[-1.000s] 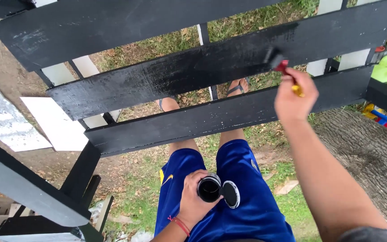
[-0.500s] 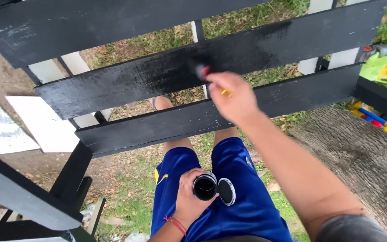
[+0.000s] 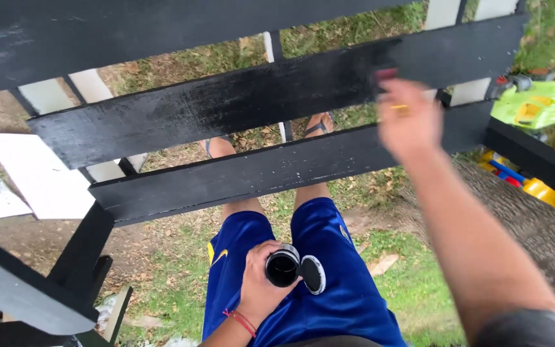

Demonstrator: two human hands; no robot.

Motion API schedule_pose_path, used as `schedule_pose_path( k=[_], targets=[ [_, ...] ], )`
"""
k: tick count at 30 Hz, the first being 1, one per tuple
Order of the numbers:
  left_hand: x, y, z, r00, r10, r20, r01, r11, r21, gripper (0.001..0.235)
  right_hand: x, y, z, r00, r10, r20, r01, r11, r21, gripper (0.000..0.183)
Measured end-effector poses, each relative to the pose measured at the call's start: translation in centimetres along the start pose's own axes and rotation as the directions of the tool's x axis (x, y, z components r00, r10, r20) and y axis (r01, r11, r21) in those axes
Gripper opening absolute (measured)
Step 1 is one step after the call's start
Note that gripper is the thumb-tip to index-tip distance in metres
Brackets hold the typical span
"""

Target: Painting a wooden chair with black paint using a brush

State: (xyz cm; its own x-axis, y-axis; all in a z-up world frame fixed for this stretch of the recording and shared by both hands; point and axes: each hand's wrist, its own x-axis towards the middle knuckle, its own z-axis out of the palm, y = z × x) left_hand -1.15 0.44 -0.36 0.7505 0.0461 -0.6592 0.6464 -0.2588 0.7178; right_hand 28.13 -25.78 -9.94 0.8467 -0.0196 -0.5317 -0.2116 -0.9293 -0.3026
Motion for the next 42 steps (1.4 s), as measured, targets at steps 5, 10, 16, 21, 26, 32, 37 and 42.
schedule_pose_path(
  k=[5,10,16,21,26,32,37,42],
  targets=[
    [0.1,0.5,0.3,0.998,-0.057,-0.019,0.056,0.997,-0.051,0.065,-2.0,-7.1,3.0,0.945,-0.251,0.208,0.16,0.914,0.373,0.027],
    [0.0,0.2,1.0,0.998,-0.068,-0.014,0.067,0.997,-0.031,0.062,-0.1,-4.2,1.0,0.98,-0.169,0.1,0.131,0.941,0.312,0.028],
    [0.0,0.3,1.5,0.998,0.045,-0.045,-0.044,0.998,0.037,0.065,2.5,1.2,-3.3,0.974,0.221,0.046,-0.226,0.956,0.188,0.025],
    [0.0,0.2,1.3,0.998,-0.064,0.026,0.064,0.998,0.016,0.067,0.9,2.8,-3.7,0.974,-0.096,-0.206,0.11,0.992,0.054,0.028],
    [0.0,0.5,1.5,1.0,-0.013,-0.001,0.013,0.999,0.05,0.066,-0.7,-1.4,0.5,0.996,0.043,0.073,-0.061,0.96,0.272,0.024],
    [0.5,0.1,1.5,1.0,-0.003,-0.016,0.004,1.0,0.025,0.067,-0.6,-1.8,-2.1,0.964,0.254,-0.075,-0.195,0.873,0.448,0.022],
    [0.3,0.5,1.5,0.997,-0.076,0.019,0.075,0.997,0.026,0.066,-0.5,-2.0,-0.5,0.999,0.05,0.004,-0.05,0.991,0.123,0.034],
    [0.2,0.5,1.5,0.996,-0.085,0.041,0.083,0.996,0.035,0.068,-2.7,-5.6,3.6,0.953,-0.169,0.252,0.066,0.926,0.371,0.023]
  ],
)
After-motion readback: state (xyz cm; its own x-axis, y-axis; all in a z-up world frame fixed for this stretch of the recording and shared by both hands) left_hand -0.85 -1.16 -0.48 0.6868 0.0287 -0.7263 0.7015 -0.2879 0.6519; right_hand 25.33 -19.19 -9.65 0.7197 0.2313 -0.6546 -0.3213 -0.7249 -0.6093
